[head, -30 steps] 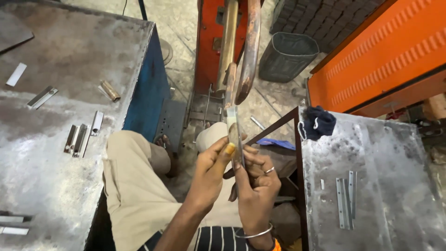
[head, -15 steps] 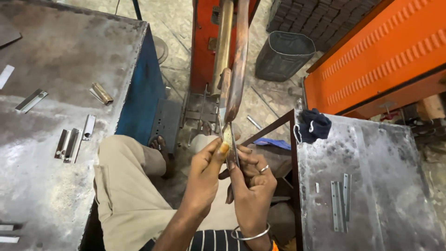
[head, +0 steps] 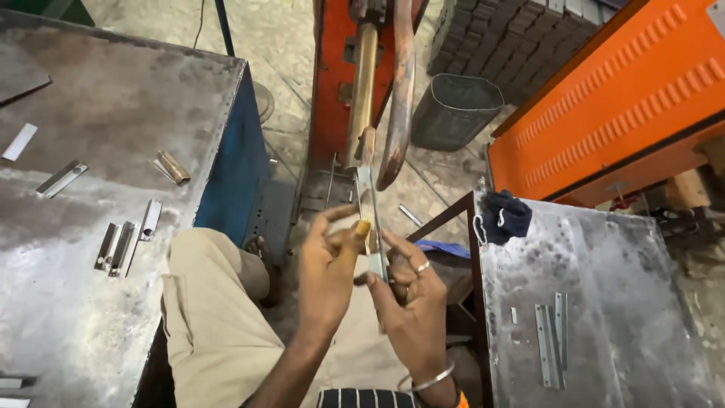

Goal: Positioning small metal components and using a spot welder to join them together.

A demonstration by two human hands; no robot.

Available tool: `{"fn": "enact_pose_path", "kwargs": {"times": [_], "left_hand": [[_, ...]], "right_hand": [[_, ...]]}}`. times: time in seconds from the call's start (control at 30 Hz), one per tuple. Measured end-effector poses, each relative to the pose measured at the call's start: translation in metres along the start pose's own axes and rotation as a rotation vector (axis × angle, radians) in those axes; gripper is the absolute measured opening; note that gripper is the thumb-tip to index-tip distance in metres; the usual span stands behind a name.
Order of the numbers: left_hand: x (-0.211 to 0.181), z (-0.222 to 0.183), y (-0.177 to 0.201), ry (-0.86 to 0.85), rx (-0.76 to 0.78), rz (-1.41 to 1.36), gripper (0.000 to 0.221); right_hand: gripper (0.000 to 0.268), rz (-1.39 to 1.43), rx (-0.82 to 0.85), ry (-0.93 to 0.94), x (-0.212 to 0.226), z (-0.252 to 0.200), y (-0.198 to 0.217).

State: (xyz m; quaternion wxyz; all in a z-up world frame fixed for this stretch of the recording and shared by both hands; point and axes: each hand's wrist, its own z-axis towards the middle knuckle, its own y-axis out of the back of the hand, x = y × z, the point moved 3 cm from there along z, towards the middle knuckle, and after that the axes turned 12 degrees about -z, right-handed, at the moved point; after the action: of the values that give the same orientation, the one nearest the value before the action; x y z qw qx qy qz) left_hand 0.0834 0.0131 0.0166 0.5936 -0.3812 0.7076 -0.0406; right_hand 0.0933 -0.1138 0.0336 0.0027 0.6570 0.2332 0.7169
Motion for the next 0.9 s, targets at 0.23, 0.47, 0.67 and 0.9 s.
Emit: {"fn": "enact_pose_path", "kwargs": {"times": [0.23,0.47,0.67,0.9], "left_hand": [[-0.021,-0.027,-0.003,-0.784,-0.095,0.588,0.036],[-0.017,-0.025,-0.003,-0.844,-0.062,0.774,0.038],[-0.017,-0.022,-0.008,-0.865,-0.045,0.863,0.043],[-0.012,-0.023,-0.009,-0.856,-0.057,0.92,0.048]], "right_hand": [[0.051,0.216,-0.004,0.003,-0.004,0.041,-0.01],[0.05,0.171,-0.002,0.022,-0.006,0.045,-0.011],[0.048,0.175,0.008,0.052,-0.005,0.053,-0.011],[0.047,0.184,0.023,0.084,-0.003,0.053,-0.011]]}}
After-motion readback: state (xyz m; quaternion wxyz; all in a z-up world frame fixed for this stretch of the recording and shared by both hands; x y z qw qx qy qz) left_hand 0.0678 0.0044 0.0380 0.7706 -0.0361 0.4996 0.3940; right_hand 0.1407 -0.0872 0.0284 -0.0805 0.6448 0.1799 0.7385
